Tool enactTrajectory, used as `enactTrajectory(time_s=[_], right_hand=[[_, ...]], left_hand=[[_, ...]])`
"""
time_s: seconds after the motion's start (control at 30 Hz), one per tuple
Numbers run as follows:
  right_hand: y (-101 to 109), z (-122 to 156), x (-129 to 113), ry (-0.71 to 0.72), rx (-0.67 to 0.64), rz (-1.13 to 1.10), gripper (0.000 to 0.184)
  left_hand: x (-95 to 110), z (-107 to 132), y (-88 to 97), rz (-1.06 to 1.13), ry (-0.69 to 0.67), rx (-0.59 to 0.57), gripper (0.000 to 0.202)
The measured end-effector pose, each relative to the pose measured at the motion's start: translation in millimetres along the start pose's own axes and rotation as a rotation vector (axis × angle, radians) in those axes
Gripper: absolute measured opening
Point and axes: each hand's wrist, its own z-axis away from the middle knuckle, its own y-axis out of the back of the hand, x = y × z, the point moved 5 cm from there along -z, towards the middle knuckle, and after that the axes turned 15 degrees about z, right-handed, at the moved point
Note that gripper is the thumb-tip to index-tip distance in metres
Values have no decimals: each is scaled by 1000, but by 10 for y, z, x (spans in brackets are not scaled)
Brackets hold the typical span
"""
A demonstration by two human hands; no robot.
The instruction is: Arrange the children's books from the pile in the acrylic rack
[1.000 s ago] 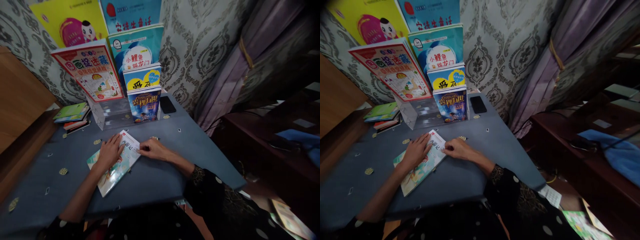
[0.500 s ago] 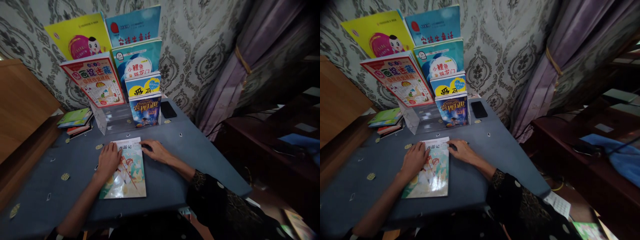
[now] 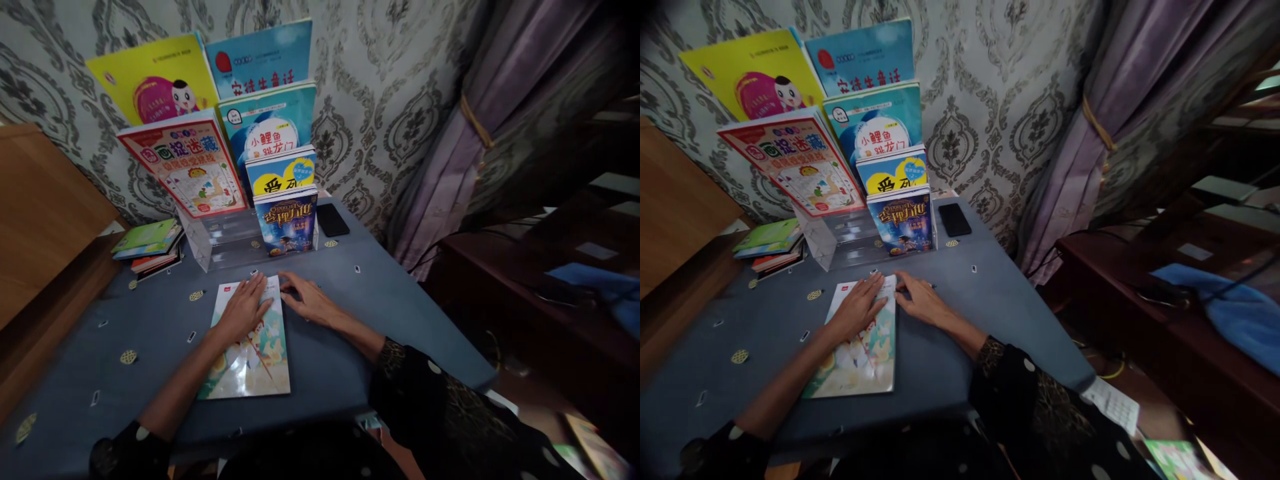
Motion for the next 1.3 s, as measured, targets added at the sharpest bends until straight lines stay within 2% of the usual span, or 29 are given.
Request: enactTrajectory(time_s=[0.27,0.57,0.83,1.1,1.3], right_hand=[[17,-6,-26,-1,3,31,50],[1,-16,43,-18,97,138,45],[-89,-3,45,79,94,168,41],[-81,2,2,124,102,161,35],[-98,3,16,129,100,174,33]], left_hand=[[139,-151,-10,36,-91,-113,59],[189,-71,-7,38,-138,-149,57],[376,270,-11,38,-234,-230,55],[762,824,-25,123,-358,-400,54],[895,1001,-8,234,-345,-462,62]])
